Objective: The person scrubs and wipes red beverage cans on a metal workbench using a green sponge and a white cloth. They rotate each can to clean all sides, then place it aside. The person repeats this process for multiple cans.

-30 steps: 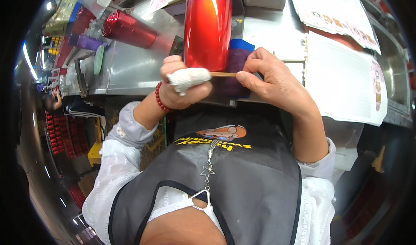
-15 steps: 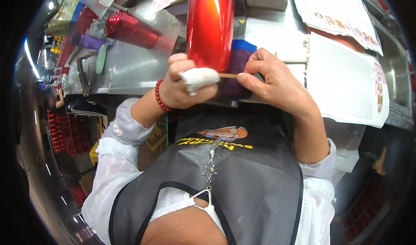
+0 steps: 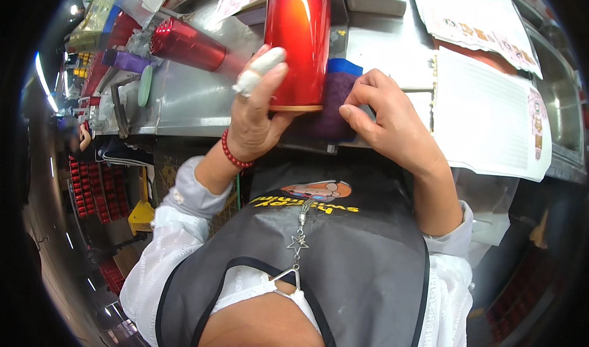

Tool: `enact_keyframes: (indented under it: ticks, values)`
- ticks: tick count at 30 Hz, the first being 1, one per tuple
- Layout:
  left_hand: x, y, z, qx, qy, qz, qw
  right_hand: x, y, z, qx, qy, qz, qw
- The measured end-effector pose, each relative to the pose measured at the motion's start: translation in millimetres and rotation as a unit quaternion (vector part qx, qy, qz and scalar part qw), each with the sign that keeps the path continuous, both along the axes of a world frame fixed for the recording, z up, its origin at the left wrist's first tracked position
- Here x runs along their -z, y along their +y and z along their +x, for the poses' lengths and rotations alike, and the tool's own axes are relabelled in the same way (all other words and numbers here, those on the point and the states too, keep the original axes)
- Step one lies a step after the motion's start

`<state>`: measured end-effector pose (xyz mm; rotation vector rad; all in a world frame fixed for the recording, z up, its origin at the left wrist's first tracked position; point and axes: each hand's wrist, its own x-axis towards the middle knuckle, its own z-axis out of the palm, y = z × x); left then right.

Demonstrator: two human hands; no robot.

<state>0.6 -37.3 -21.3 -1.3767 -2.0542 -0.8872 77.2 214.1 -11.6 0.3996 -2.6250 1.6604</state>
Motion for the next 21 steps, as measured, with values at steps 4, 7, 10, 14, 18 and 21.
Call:
enact_keyframes:
  ticks: [4, 7, 10, 14, 18, 21]
  values:
    - [5.6, -14.8, 16.3, -0.011, -0.177, 0.048, 0.983, -4.6, -9.6, 8.9, 0.041, 0.123, 0.035, 0.991]
    - [1.1, -15.0, 16.0, 0.023, -0.318, 0.119, 0.940, -5.1, -21.6, 16.2, 0.043, 0.224, 0.088, 0.970]
    - [5.7, -11.8, 16.2, 0.014, -0.380, 0.136, 0.915, -1.1, -32.7, 21.7, 0.028, 0.267, 0.116, 0.956]
    - [2.7, -10.5, 13.4, 0.003, -0.374, 0.110, 0.921, 4.2, -39.2, 22.8, 0.022, 0.268, 0.131, 0.954]
    - [-1.4, -10.6, 8.9, -0.003, -0.336, 0.082, 0.938, 3.5, -41.0, 21.5, 0.021, 0.273, 0.128, 0.953]
    - [-3.7, -9.7, 7.7, 0.010, -0.333, 0.086, 0.939, 4.5, -42.2, 19.6, 0.015, 0.279, 0.123, 0.952]
